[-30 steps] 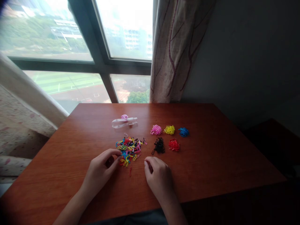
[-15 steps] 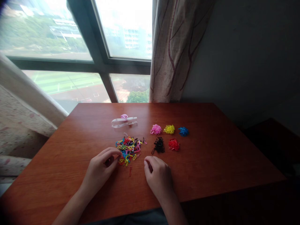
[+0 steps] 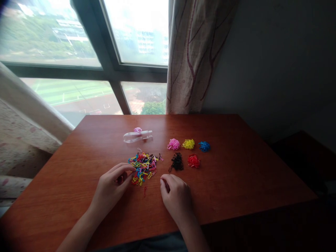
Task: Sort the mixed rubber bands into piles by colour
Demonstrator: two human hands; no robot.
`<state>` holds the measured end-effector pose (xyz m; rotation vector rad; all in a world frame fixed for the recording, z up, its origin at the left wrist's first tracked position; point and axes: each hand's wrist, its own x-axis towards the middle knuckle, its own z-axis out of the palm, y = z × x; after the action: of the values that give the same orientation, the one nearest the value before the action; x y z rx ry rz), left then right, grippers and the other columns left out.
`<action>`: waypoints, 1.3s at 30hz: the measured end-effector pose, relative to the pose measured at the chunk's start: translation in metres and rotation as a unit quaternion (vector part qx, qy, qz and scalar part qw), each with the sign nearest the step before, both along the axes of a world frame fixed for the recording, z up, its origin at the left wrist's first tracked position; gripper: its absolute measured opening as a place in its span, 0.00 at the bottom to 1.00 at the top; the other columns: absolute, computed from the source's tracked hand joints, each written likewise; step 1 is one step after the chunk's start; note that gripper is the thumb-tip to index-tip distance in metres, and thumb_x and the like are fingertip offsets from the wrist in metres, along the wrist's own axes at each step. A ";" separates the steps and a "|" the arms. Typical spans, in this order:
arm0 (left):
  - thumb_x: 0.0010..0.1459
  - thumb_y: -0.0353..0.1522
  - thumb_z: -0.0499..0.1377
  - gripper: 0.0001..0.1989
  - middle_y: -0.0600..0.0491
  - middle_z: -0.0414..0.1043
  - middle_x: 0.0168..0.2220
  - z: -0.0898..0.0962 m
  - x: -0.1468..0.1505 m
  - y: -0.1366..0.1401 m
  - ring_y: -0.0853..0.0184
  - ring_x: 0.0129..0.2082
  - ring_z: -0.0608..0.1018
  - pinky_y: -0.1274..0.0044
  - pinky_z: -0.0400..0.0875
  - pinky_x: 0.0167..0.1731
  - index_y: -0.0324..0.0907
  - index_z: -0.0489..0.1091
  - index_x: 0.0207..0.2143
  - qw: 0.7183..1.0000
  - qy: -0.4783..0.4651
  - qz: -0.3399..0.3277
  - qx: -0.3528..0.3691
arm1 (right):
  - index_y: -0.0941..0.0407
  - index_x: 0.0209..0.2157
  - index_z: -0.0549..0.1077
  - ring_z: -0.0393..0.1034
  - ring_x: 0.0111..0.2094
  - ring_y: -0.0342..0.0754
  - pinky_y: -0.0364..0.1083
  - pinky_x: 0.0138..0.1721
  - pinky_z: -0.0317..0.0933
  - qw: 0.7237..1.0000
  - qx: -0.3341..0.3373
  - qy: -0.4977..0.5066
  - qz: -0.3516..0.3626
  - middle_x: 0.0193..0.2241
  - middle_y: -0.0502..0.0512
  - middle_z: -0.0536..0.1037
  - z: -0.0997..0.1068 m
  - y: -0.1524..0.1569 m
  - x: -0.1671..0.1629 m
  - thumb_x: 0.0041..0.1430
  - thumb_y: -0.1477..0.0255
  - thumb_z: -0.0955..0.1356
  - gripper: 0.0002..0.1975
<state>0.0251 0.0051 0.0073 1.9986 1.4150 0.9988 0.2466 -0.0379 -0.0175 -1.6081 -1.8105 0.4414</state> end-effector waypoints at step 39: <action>0.59 0.30 0.57 0.09 0.50 0.77 0.42 0.034 0.238 0.125 0.62 0.40 0.79 0.76 0.71 0.35 0.46 0.75 0.41 0.947 0.206 -0.239 0.052 | 0.54 0.27 0.70 0.70 0.27 0.45 0.42 0.28 0.51 0.999 -0.019 -0.043 -0.025 0.25 0.48 0.74 -0.002 0.002 -0.003 0.55 0.79 0.64 0.07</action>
<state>0.2628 0.1303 0.0412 2.5677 0.9851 0.4645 0.2434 -0.0358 -0.0194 -1.7188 -1.8294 0.3924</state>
